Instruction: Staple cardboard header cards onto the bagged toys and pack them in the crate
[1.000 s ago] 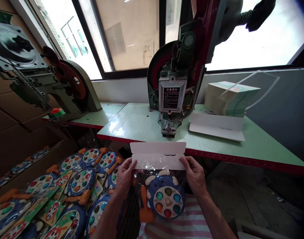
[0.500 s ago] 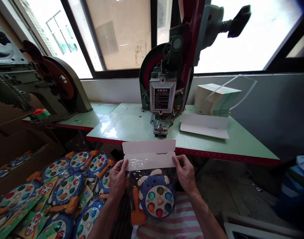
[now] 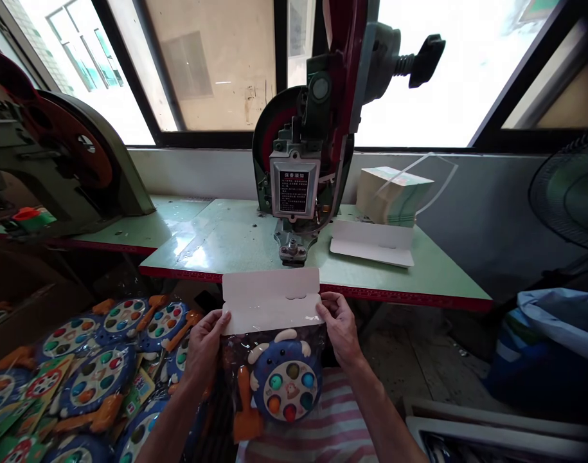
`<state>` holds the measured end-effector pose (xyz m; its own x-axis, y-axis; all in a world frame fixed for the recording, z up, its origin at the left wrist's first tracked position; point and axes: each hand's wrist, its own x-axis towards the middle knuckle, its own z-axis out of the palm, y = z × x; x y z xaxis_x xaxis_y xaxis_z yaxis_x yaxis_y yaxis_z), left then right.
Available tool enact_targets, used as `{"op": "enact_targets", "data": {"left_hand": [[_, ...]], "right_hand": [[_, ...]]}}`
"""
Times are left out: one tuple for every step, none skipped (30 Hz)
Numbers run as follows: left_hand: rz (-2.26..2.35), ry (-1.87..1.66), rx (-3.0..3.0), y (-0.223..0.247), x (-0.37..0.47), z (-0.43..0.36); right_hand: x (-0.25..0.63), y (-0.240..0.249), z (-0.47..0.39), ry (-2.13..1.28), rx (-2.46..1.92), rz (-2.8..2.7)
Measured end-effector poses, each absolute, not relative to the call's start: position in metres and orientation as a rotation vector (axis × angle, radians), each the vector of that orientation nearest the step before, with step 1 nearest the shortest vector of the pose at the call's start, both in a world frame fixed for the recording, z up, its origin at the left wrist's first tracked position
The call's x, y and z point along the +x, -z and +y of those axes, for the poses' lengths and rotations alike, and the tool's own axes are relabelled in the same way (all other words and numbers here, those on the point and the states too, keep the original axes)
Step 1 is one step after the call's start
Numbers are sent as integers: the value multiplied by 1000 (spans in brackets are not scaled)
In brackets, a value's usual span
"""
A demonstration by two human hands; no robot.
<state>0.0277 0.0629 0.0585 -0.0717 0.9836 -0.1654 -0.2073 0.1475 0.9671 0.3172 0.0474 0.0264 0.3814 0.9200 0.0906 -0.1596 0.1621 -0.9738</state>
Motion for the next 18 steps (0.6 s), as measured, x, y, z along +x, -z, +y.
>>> {"op": "enact_targets", "data": {"left_hand": [[1166,-1220,905,-61,26,63],[1148,-1200,901,-63,24,64],[1141,-1188,894,-66,23,64],[1142,-1179,891,-67,22,65],[1145,-1178,895,-68,21,65],[1143,-1181,902,-69,21,65],[1134,-1192,909,-68,21,65],[1121,-1205,916,-67,21,64],[1104,-1215,919,-66,22,64],[1088,-1226,918,-64,22,63],[1075,-1241,916,-62,23,62],[1069,-1256,918,-60,24,61],[1068,-1272,923,-58,24,61],[1073,-1291,925,-57,25,60],[1081,-1308,923,-56,25,59],[1093,-1318,918,-55,26,58],[1105,-1318,909,-55,27,58],[1119,-1316,897,-55,27,58]], "right_hand": [[318,-29,48,-977,-1103,-838],[319,-31,48,-1027,-1074,-832],[321,-34,48,-1078,-1048,-834],[322,-37,47,-1131,-1022,-837],[324,-39,46,-1182,-995,-836],[325,-41,46,-1229,-969,-828],[326,-42,45,-1272,-948,-819],[327,-42,45,-1306,-933,-806],[327,-42,44,-1332,-928,-792],[328,-41,44,-1354,-931,-778],[328,-39,44,-1378,-940,-765],[329,-38,44,-1402,-948,-755],[329,-37,43,-1420,-950,-747],[330,-36,43,-1432,-944,-744],[331,-35,43,-1442,-933,-753],[333,-35,42,-1451,-920,-770],[334,-35,41,-1458,-913,-796],[334,-36,41,-1456,-921,-828]]}}
